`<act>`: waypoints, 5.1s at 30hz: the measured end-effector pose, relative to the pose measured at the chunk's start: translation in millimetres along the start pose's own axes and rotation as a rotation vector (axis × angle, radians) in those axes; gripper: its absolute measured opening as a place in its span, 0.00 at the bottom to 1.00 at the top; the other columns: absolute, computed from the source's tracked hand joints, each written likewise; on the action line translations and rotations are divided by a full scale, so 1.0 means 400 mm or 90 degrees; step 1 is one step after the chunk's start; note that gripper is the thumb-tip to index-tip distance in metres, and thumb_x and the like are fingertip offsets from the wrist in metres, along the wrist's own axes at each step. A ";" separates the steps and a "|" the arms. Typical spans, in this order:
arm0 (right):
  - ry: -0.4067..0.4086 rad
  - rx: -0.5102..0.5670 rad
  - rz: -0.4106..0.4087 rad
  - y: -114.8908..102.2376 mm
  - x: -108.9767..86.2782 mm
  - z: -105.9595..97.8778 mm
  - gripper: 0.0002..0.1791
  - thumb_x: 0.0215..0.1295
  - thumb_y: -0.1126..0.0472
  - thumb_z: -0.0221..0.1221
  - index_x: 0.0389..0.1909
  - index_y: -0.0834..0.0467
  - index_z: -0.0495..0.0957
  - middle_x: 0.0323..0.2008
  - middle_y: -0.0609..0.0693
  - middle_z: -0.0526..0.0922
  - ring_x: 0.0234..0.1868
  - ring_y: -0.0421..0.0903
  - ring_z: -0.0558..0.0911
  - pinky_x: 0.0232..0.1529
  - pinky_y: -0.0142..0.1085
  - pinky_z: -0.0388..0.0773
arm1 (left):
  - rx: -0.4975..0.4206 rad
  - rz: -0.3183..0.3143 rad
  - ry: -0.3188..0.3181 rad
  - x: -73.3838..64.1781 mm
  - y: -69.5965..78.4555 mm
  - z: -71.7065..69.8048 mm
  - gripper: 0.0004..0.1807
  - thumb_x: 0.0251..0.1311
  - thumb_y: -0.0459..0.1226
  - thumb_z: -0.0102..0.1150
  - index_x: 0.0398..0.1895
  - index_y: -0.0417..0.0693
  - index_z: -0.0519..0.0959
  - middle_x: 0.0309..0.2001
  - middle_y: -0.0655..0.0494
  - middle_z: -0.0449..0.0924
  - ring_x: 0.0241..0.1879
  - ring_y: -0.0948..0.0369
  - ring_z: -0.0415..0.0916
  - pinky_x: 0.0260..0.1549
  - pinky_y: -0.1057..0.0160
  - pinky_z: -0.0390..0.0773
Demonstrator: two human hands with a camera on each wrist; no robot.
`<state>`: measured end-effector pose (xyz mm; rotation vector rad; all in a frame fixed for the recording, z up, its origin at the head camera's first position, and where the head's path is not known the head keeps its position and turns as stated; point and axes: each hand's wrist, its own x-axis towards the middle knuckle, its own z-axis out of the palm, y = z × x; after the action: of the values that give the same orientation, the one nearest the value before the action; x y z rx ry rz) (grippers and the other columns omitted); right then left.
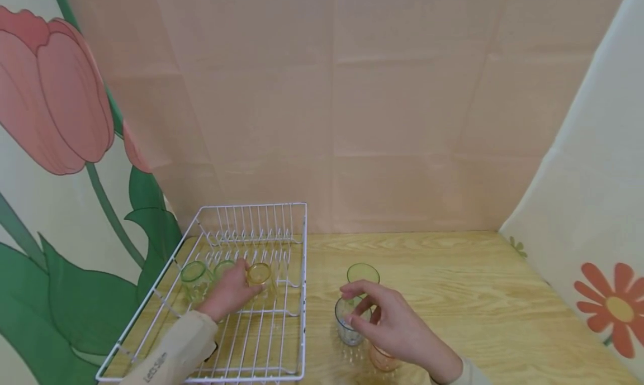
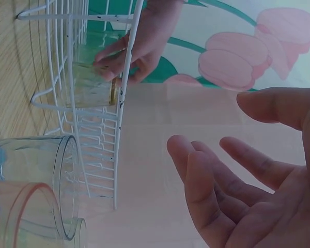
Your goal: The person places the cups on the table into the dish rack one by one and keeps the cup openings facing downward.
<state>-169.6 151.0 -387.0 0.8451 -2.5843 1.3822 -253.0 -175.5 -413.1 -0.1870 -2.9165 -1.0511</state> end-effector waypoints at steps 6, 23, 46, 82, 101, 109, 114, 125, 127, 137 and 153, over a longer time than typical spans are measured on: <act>-0.004 -0.007 -0.012 -0.001 -0.001 0.000 0.16 0.67 0.57 0.65 0.54 0.44 0.77 0.48 0.42 0.83 0.36 0.36 0.82 0.28 0.33 0.80 | 0.061 0.021 0.021 0.005 -0.001 0.000 0.26 0.53 0.38 0.73 0.47 0.32 0.71 0.34 0.44 0.80 0.32 0.53 0.78 0.33 0.51 0.81; -0.006 -0.002 -0.021 -0.003 -0.004 0.005 0.16 0.66 0.61 0.65 0.53 0.46 0.78 0.46 0.43 0.83 0.34 0.37 0.82 0.27 0.34 0.80 | 0.020 -0.017 -0.010 0.018 -0.014 0.006 0.33 0.58 0.36 0.70 0.60 0.29 0.65 0.37 0.38 0.80 0.19 0.58 0.75 0.22 0.60 0.79; 0.109 -0.194 0.073 0.051 0.033 -0.073 0.17 0.60 0.65 0.67 0.51 0.58 0.80 0.39 0.50 0.85 0.25 0.36 0.76 0.24 0.31 0.74 | -0.042 0.032 -0.009 -0.045 0.072 -0.123 0.20 0.66 0.33 0.59 0.58 0.33 0.71 0.21 0.54 0.77 0.17 0.61 0.73 0.18 0.62 0.73; -0.043 -0.053 0.337 0.347 0.143 -0.092 0.20 0.73 0.55 0.55 0.58 0.64 0.74 0.25 0.56 0.84 0.17 0.42 0.69 0.16 0.30 0.61 | -0.040 0.167 -0.125 -0.254 0.165 -0.029 0.11 0.65 0.42 0.63 0.47 0.50 0.78 0.24 0.70 0.75 0.20 0.71 0.68 0.22 0.67 0.70; -0.042 -0.023 0.315 0.350 0.136 -0.102 0.19 0.71 0.58 0.56 0.54 0.68 0.78 0.25 0.56 0.86 0.22 0.55 0.83 0.17 0.32 0.66 | -0.045 0.208 -0.093 -0.260 0.165 0.000 0.13 0.64 0.42 0.64 0.50 0.50 0.79 0.23 0.73 0.75 0.18 0.74 0.66 0.20 0.70 0.69; -0.003 -0.038 0.296 0.292 0.133 -0.124 0.20 0.73 0.55 0.55 0.57 0.64 0.79 0.23 0.51 0.86 0.22 0.50 0.81 0.19 0.37 0.72 | -0.095 0.188 -0.095 -0.263 0.170 0.011 0.21 0.67 0.46 0.62 0.56 0.45 0.75 0.24 0.73 0.77 0.20 0.74 0.71 0.24 0.69 0.72; 0.011 -0.031 0.260 0.244 0.121 -0.133 0.20 0.72 0.56 0.57 0.56 0.66 0.79 0.23 0.51 0.86 0.22 0.49 0.81 0.25 0.41 0.78 | -0.114 0.141 -0.076 -0.265 0.180 0.023 0.31 0.69 0.56 0.56 0.65 0.44 0.69 0.28 0.70 0.80 0.22 0.73 0.74 0.25 0.66 0.74; 0.024 -0.033 0.188 0.086 0.091 -0.138 0.18 0.71 0.55 0.59 0.54 0.62 0.81 0.22 0.47 0.86 0.20 0.47 0.80 0.23 0.37 0.76 | -0.212 0.171 -0.103 -0.260 0.219 0.045 0.36 0.73 0.55 0.50 0.77 0.54 0.54 0.41 0.62 0.80 0.33 0.70 0.76 0.31 0.66 0.76; 0.021 -0.029 0.167 0.057 0.083 -0.130 0.18 0.70 0.56 0.60 0.53 0.63 0.82 0.21 0.47 0.85 0.19 0.46 0.80 0.20 0.35 0.75 | -0.219 0.182 -0.104 -0.258 0.226 0.051 0.36 0.74 0.55 0.49 0.78 0.55 0.53 0.42 0.62 0.80 0.35 0.69 0.76 0.32 0.66 0.77; -0.011 -0.020 0.103 -0.040 0.045 -0.073 0.17 0.70 0.54 0.62 0.53 0.61 0.82 0.20 0.43 0.83 0.18 0.39 0.78 0.20 0.34 0.77 | -0.245 0.172 -0.138 -0.248 0.258 0.067 0.36 0.75 0.57 0.42 0.80 0.58 0.49 0.47 0.59 0.84 0.37 0.65 0.80 0.35 0.61 0.78; -0.004 -0.007 0.041 -0.055 0.031 -0.054 0.16 0.77 0.53 0.53 0.56 0.58 0.79 0.23 0.41 0.82 0.21 0.37 0.78 0.22 0.34 0.76 | -0.236 0.163 -0.142 -0.246 0.262 0.066 0.34 0.75 0.58 0.42 0.78 0.58 0.54 0.46 0.60 0.84 0.41 0.66 0.79 0.36 0.62 0.80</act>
<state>-172.5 152.9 -354.0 0.7722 -2.6431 1.3816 -141.9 -88.5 -374.6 -0.7086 -2.7401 -1.5977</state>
